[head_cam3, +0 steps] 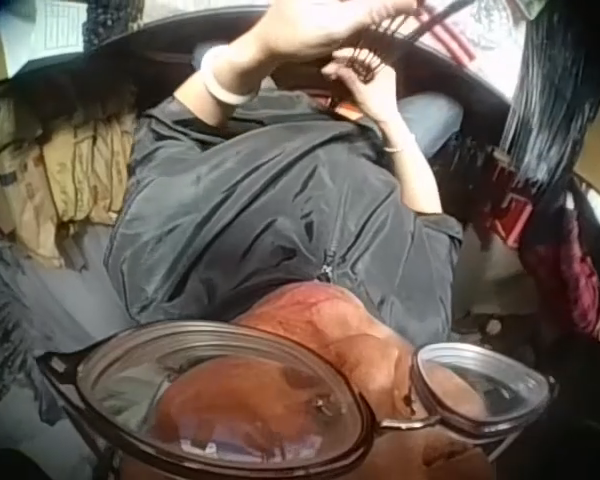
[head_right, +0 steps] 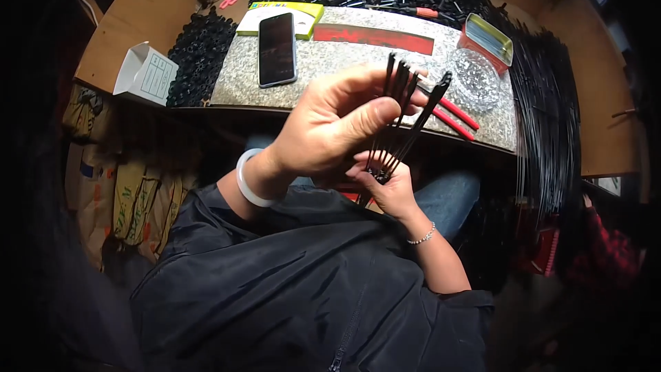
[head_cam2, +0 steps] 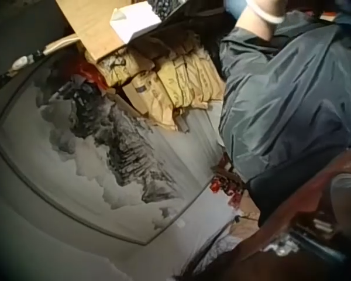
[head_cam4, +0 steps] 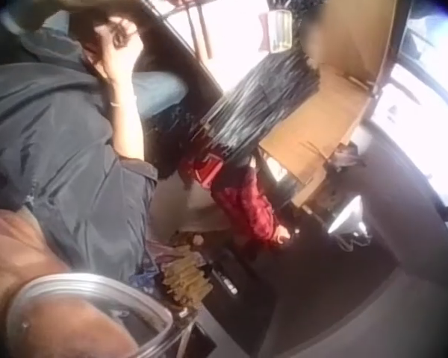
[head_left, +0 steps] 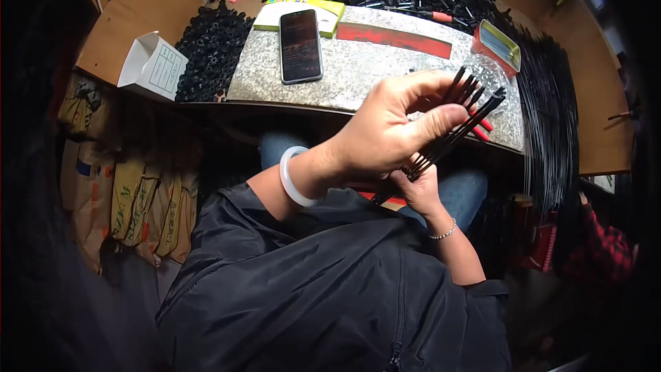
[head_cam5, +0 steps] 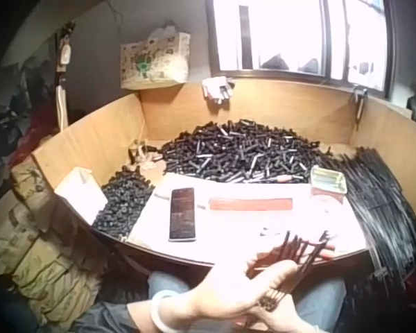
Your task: The recorder assembles umbrella ribs into a hub component and secures them using pliers.
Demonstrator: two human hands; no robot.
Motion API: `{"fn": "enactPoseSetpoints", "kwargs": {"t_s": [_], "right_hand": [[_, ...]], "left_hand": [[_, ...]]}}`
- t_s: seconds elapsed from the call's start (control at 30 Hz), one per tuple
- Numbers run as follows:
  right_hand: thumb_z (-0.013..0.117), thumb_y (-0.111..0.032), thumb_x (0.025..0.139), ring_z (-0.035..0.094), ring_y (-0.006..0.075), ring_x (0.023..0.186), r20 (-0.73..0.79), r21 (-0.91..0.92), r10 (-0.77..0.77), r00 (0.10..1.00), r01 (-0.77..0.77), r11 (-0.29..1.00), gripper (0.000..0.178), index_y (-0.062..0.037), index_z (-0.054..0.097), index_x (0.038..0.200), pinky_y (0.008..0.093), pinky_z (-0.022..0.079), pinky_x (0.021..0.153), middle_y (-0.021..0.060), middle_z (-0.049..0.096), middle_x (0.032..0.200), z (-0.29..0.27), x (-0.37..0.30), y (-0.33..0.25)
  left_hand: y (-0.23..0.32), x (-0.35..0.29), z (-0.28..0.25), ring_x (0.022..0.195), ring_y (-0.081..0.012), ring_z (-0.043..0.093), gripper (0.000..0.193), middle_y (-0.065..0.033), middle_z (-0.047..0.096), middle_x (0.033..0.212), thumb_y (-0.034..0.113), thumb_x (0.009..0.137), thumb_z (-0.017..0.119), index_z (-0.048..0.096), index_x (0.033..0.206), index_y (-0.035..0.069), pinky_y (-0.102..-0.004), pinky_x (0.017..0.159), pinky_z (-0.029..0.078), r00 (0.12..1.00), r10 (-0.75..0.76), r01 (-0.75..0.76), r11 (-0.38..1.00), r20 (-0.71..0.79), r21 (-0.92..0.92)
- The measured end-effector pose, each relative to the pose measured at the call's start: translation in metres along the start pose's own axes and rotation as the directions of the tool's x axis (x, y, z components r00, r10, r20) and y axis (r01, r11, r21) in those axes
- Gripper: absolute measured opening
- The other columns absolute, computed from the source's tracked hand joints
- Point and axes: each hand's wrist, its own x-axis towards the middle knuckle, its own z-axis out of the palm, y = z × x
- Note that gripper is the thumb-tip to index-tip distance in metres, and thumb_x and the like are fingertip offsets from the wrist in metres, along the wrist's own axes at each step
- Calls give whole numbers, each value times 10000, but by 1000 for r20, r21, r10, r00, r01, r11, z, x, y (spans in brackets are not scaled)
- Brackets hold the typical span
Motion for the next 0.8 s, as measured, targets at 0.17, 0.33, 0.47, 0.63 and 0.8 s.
{"fn": "enactPoseSetpoints", "kwargs": {"t_s": [0.17,0.33,0.47,0.63,0.8], "right_hand": [[763,-300,759,534,200,1111,-58,-3,-310,949,310,951,734,19,371,1292,317,429,945,112,524,1221,-10,32,-69],[592,-422,868,522,304,1094,-23,181,-348,937,346,921,486,-9,456,1085,426,426,954,190,524,1146,-26,47,-122],[591,-420,868,456,232,846,-25,125,-372,928,372,920,382,-79,422,899,404,406,783,119,502,903,-26,44,-130],[707,-261,800,433,187,782,60,167,-368,928,354,920,353,-104,407,900,331,400,655,95,479,893,-19,48,-132],[695,-191,805,446,187,768,18,123,-347,938,342,931,313,-97,410,895,319,428,632,95,482,879,-20,53,-126]], "left_hand": [[14,4,-5,887,-140,623,218,-109,653,992,29,918,518,589,1104,-60,-266,797,505,997,-63,64,998,-36,12],[-9,1,-15,869,-158,636,241,-99,672,932,118,813,687,639,1020,3,-289,781,489,994,89,-106,925,64,364],[-3,-31,-66,822,-190,632,250,-93,651,905,180,806,700,660,1009,38,-296,748,492,994,-8,75,763,-107,643],[22,-91,-245,874,-302,626,206,-167,637,955,109,791,640,661,983,36,-361,789,503,688,535,587,-11,-491,810],[30,-101,-331,964,-340,580,261,-171,594,1032,134,788,642,661,1037,55,-414,844,466,699,427,711,-323,-574,625]]}}
